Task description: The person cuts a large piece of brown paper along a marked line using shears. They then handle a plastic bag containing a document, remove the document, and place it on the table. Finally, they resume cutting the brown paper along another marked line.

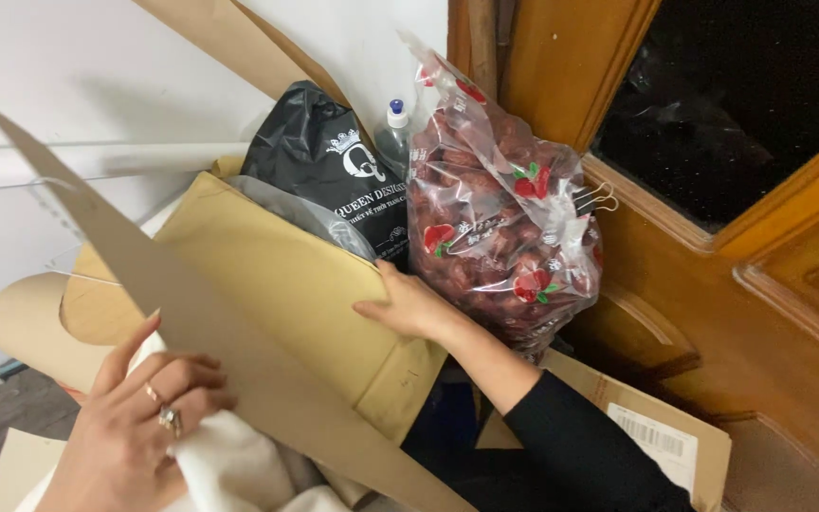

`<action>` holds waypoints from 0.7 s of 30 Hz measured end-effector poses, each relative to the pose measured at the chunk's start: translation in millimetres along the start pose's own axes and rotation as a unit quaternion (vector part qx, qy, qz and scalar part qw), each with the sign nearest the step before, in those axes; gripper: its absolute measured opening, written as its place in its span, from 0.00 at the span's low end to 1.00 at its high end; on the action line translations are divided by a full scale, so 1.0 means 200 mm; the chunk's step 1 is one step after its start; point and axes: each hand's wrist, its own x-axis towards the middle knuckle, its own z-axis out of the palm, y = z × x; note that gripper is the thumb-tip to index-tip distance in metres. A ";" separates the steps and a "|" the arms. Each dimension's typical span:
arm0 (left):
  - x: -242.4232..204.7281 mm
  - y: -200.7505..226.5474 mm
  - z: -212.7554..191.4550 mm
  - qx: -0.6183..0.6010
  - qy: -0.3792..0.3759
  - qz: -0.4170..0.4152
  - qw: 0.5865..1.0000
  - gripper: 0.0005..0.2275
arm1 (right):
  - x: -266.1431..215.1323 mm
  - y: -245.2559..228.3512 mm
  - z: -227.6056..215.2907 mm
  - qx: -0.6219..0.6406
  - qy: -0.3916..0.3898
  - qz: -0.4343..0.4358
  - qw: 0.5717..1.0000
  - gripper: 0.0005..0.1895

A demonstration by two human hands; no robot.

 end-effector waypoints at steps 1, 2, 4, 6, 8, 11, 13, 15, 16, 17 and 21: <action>-0.02 0.00 0.00 0.004 0.013 0.006 1.000 0.18 | 0.03 -0.01 0.00 0.060 0.041 0.025 0.997 0.47; -0.04 0.01 0.00 0.008 0.027 0.011 1.000 0.22 | 0.06 -0.01 0.01 0.120 0.082 0.050 0.988 0.47; -0.08 -0.02 0.02 0.026 0.016 0.010 0.999 0.24 | -0.05 -0.12 -0.07 0.265 0.029 -0.004 0.964 0.44; -0.13 -0.03 0.04 0.043 0.004 0.008 0.999 0.26 | -0.20 -0.26 -0.12 0.406 -0.024 -0.053 0.912 0.42; -0.14 -0.03 0.06 0.043 -0.069 -0.086 0.993 0.19 | -0.37 -0.41 -0.18 0.130 0.011 -0.244 0.961 0.36; -0.05 -0.01 0.05 0.077 -0.165 -0.167 0.969 0.48 | -0.57 -0.59 -0.09 0.010 0.029 -0.437 0.899 0.10; 0.03 -0.01 0.04 0.163 -0.186 -0.104 0.963 0.47 | -0.58 -0.55 0.13 -0.095 0.126 -0.450 0.879 0.14; 0.02 -0.06 0.06 0.250 -0.204 -0.042 0.945 0.45 | -0.60 -0.52 0.26 -0.197 0.217 -0.458 0.839 0.21; -0.03 -0.11 0.09 0.200 -0.216 -0.002 0.956 0.32 | -0.61 -0.52 0.28 -0.199 0.232 -0.459 0.834 0.19; -0.07 -0.16 0.11 0.149 -0.227 0.038 0.962 0.22 | -0.61 -0.52 0.31 -0.200 0.247 -0.460 0.829 0.17; -0.13 -0.16 0.11 0.133 -0.215 0.023 0.967 0.20 | -0.61 -0.52 0.25 -0.202 0.263 -0.460 0.824 0.14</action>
